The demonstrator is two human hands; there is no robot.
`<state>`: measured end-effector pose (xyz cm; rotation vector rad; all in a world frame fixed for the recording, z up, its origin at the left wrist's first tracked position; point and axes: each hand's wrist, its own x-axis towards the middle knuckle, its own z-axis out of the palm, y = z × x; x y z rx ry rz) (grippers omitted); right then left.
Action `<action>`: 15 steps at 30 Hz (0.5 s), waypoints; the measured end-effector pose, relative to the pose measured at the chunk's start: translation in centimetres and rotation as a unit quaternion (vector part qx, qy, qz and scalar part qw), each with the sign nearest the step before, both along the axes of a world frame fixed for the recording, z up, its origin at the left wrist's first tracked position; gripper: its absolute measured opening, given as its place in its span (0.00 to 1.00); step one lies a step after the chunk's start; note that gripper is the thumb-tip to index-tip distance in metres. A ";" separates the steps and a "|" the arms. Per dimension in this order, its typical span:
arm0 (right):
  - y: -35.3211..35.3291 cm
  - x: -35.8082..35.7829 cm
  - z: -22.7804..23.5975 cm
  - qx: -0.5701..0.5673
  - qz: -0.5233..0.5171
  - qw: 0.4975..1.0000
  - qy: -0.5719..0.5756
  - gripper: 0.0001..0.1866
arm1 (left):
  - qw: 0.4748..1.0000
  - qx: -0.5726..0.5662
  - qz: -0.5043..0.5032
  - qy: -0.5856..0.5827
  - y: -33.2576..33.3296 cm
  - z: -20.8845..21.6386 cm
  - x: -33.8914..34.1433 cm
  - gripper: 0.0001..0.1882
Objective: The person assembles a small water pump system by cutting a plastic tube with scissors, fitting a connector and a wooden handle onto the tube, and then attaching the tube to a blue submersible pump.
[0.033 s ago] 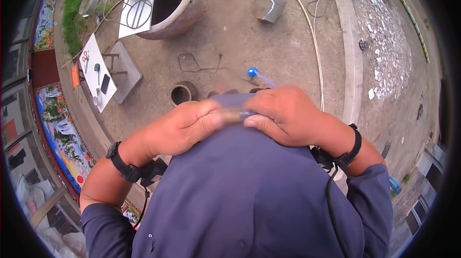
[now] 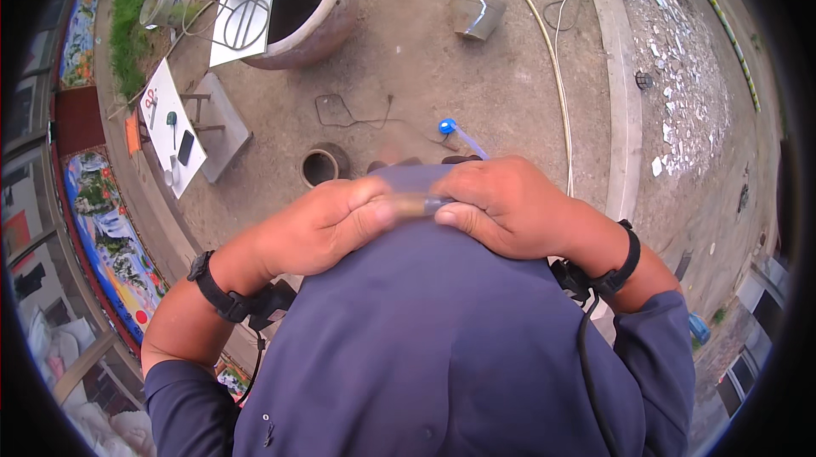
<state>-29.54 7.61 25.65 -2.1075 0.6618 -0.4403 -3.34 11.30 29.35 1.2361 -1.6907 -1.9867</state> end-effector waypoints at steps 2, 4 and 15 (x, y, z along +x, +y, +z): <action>0.1 -0.1 -0.2 0.113 0.006 0.993 -0.036 0.11 | 0.998 -0.052 -0.012 -0.015 0.1 -0.3 0.0 0.19; 0.0 0.2 0.2 0.136 0.025 0.990 -0.005 0.13 | 0.996 -0.080 -0.031 -0.021 0.1 -0.4 0.0 0.18; 0.4 0.4 0.3 0.089 0.040 0.994 0.056 0.15 | 0.985 -0.140 -0.076 -0.061 0.4 -0.5 -0.6 0.14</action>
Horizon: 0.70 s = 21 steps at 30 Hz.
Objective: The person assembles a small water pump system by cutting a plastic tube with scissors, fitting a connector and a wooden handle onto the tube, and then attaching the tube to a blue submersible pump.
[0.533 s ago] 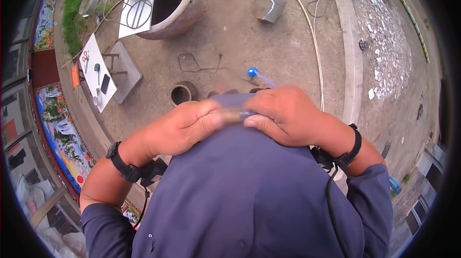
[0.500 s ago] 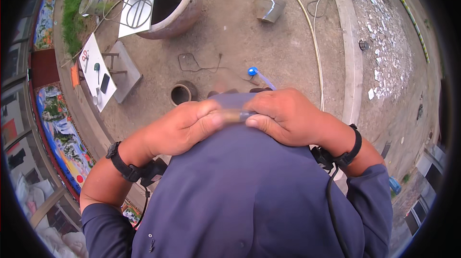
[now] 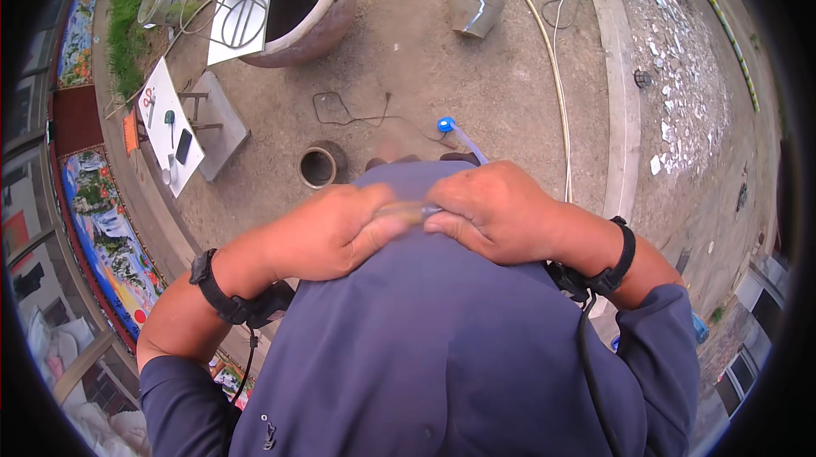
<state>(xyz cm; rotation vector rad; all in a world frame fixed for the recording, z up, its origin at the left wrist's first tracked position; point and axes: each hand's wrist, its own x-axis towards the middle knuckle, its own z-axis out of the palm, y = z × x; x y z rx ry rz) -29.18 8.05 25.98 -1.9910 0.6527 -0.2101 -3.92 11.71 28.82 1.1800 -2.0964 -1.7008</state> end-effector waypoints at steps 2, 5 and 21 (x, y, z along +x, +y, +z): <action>0.1 0.0 -0.1 -0.003 0.001 1.000 0.005 0.15 | 1.000 -0.010 -0.008 -0.014 0.0 -0.1 -0.1 0.14; 0.2 0.0 -0.2 -0.008 -0.003 1.000 -0.002 0.15 | 0.999 -0.002 -0.006 -0.036 -0.1 0.2 -0.3 0.13; -1.0 -0.3 -0.1 -0.065 -0.062 0.995 -0.043 0.13 | 0.995 -0.056 0.084 -0.014 -1.2 0.6 -0.2 0.14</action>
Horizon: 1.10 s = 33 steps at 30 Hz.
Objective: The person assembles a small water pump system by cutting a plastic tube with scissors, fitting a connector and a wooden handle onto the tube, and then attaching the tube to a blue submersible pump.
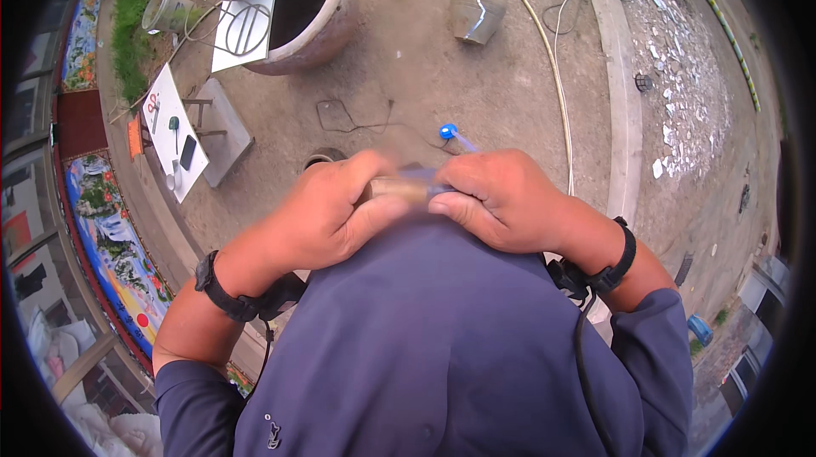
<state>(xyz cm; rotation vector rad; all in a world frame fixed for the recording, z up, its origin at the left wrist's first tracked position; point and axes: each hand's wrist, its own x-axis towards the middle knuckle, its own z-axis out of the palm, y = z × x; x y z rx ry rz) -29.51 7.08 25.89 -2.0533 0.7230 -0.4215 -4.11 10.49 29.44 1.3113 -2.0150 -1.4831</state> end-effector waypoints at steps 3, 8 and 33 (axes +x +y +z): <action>-0.5 -0.2 0.2 0.047 0.022 0.999 -0.012 0.15 | 0.989 -0.139 -0.037 -0.043 -0.2 -0.2 0.7 0.16; -1.5 -0.5 0.3 0.149 0.088 0.982 -0.077 0.15 | 0.959 -0.256 -0.085 -0.089 -0.7 -0.1 0.7 0.20; 0.0 1.0 1.8 0.132 0.098 0.986 0.037 0.18 | 0.978 -0.202 -0.053 -0.027 1.2 -1.5 0.6 0.15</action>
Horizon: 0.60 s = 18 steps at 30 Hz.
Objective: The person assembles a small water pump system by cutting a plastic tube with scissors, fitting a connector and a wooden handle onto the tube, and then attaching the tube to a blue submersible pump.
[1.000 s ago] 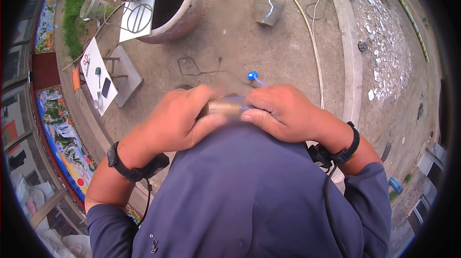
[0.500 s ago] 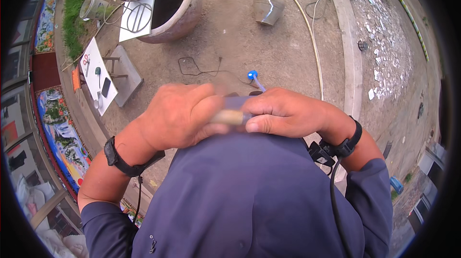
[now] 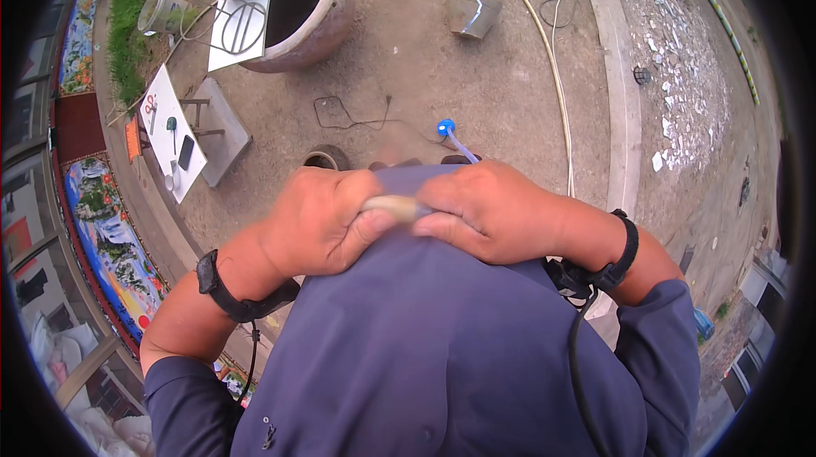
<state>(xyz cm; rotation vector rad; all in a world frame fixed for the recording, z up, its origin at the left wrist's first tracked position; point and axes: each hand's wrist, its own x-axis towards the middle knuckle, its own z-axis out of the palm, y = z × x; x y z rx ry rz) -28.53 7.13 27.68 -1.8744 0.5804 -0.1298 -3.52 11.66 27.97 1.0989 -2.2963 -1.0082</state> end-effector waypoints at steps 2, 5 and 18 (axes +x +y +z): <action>0.2 0.1 -0.1 -0.024 0.003 0.999 0.029 0.18 | 0.999 0.034 0.009 0.011 0.0 0.3 -0.2 0.15; 0.6 0.3 -0.6 -0.090 -0.022 0.996 -0.014 0.14 | 0.995 0.093 0.033 0.028 0.5 0.0 -0.2 0.16; -0.4 0.6 -0.2 -0.203 -0.031 0.975 0.091 0.13 | 0.919 0.358 0.157 0.048 -0.2 0.6 -0.4 0.16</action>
